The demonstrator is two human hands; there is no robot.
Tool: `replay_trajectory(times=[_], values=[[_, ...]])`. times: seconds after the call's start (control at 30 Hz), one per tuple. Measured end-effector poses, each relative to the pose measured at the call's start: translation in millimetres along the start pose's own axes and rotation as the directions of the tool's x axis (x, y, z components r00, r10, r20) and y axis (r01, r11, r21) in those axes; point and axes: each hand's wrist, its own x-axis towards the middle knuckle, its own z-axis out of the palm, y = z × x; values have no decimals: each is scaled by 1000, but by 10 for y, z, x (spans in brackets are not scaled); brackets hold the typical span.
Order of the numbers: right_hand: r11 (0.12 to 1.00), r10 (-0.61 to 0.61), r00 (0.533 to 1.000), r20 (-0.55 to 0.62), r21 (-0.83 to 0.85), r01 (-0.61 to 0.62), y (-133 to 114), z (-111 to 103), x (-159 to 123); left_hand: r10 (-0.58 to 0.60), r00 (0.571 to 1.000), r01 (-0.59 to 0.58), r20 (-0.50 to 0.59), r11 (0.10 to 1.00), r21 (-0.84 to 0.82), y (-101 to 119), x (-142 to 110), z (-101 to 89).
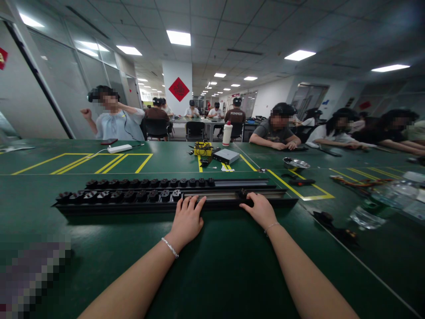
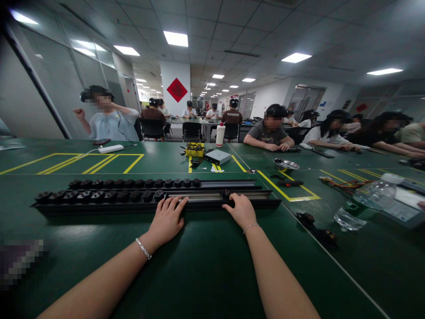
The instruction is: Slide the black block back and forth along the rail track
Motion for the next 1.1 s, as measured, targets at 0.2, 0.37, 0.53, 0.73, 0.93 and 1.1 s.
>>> replay_trajectory(times=[0.2, 0.37, 0.53, 0.73, 0.93, 1.1], values=[[999, -9, 1000, -18, -38, 8, 40, 24, -2, -3, 1000, 3, 3, 1000, -6, -1, 3, 4], [1000, -11, 1000, -23, -29, 11, 59, 41, 0, -6, 1000, 6, 4, 1000, -3, 8, 0, -8], [1000, -11, 1000, -23, -17, 11, 76, 54, 5, -8, 1000, 8, 6, 1000, -8, 5, 0, -1], [1000, -10, 1000, -12, -6, 10, 80, 43, 2, -2, 1000, 2, -11, 1000, -8, 2, 0, 11], [1000, -5, 1000, -10, -22, 5, 68, 22, -8, -2, 1000, 2, -2, 1000, -17, 0, 0, -4], [1000, -8, 1000, -7, -14, 8, 65, 20, -12, -5, 1000, 5, 10, 1000, -21, -2, 3, -8]])
